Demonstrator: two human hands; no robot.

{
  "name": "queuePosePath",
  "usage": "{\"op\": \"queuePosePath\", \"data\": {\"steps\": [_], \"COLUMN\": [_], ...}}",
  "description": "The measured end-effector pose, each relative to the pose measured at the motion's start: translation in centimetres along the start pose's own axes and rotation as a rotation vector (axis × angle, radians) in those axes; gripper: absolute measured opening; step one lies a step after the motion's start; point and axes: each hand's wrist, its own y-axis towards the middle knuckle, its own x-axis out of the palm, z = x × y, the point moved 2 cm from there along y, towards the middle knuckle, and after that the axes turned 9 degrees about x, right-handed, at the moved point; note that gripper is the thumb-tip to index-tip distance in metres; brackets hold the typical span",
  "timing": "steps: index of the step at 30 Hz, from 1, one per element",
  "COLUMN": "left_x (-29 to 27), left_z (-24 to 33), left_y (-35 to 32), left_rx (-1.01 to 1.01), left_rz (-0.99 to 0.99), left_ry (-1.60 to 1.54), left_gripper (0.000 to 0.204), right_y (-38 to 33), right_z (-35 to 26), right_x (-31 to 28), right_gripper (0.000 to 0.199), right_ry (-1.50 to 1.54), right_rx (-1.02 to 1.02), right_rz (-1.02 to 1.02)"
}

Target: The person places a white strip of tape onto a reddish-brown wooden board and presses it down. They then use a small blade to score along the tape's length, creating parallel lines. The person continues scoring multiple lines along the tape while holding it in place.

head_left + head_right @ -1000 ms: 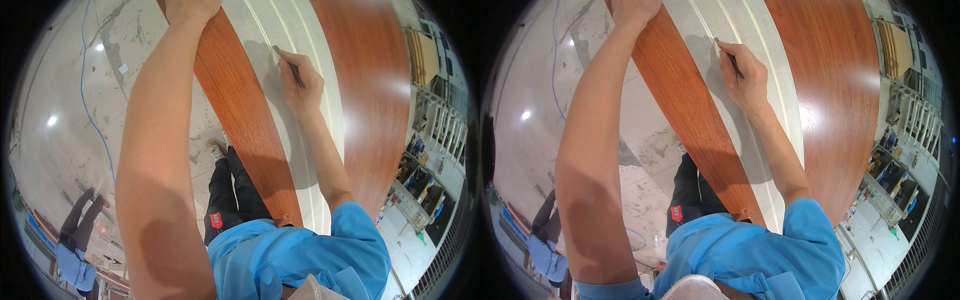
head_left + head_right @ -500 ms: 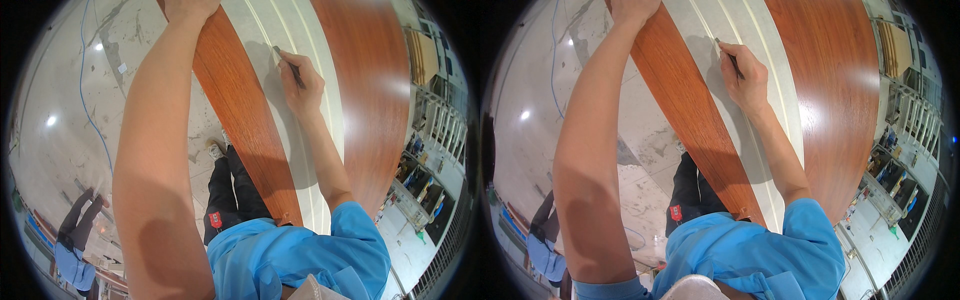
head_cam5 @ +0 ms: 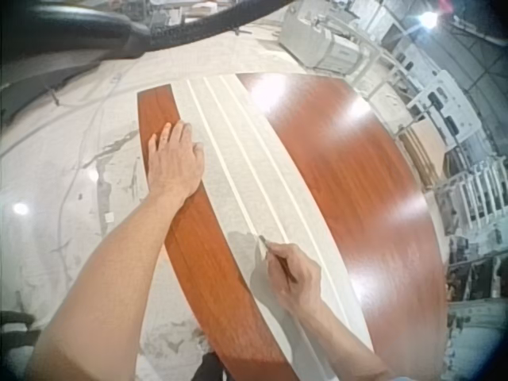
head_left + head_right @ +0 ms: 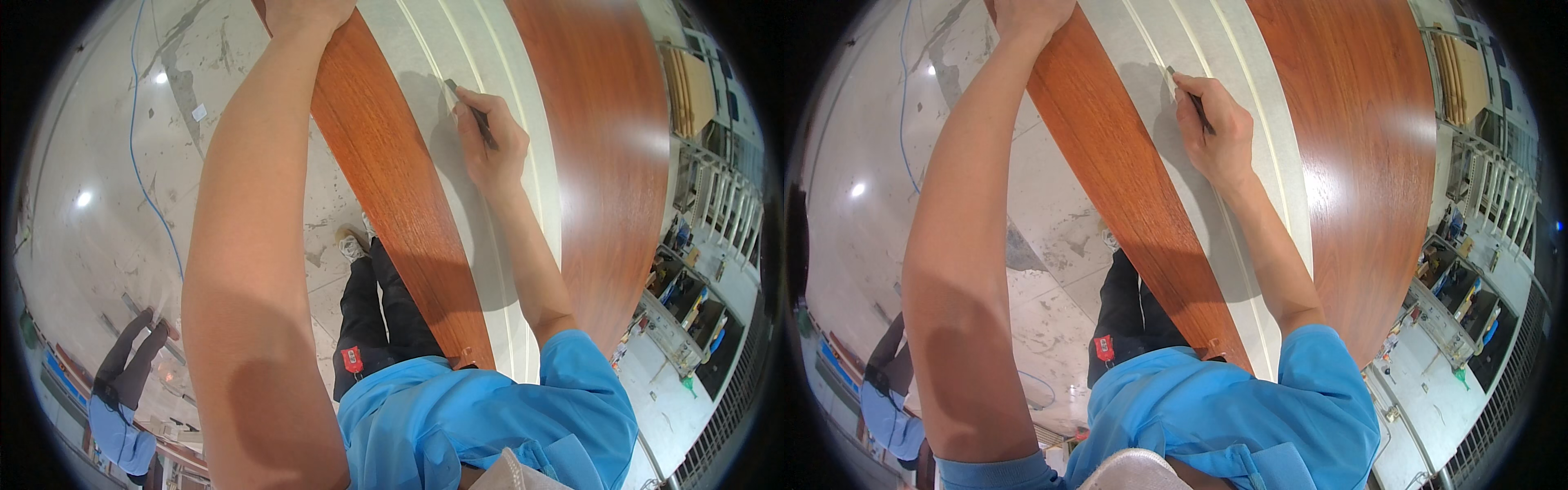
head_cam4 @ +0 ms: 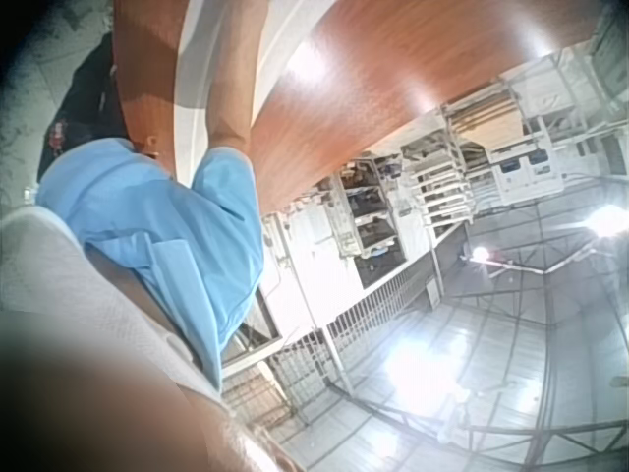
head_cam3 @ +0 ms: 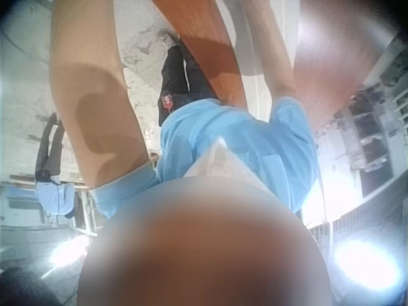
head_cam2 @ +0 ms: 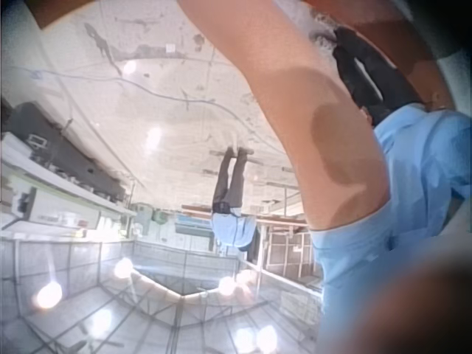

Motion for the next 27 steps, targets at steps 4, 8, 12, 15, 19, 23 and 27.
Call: {"op": "queuePosePath", "data": {"steps": [4,8,12,15,19,23,27], "left_x": [0.1,0.2,0.5,0.7,0.7,0.5,0.4], "left_z": [-0.1,-0.1,-0.3,-0.4,-0.3,-0.3,-0.3], "left_y": [-0.2,-0.1,-0.1,-0.1,0.0,-0.1,-0.1], "left_rx": [0.011,0.016,0.020,0.018,0.016,0.012,0.012], "left_rz": [0.016,0.014,0.000,0.004,0.016,-0.007,-0.001], "left_ry": [0.012,0.010,0.032,0.041,0.044,0.018,0.021], "left_gripper": [0.056,0.056,0.056,0.057,0.057,0.057,0.057], "right_y": [-0.3,-0.6,-0.7,-0.8,-1.0,-1.2,-1.4], "right_z": [0.0,-0.1,0.0,0.1,0.1,0.1,0.1], "right_x": [-0.2,-0.3,-0.4,-0.5,-0.6,-0.7,-0.8], "right_gripper": [0.014,0.014,0.014,0.014,0.015,0.014,0.014], "right_ry": [-0.006,-0.023,-0.016,-0.014,-0.001,-0.021,-0.010], "right_rx": [-0.001,0.007,-0.003,0.000,0.009,-0.008,-0.005], "right_rz": [-0.006,-0.010,-0.015,-0.016,-0.021,-0.011,-0.017]}}
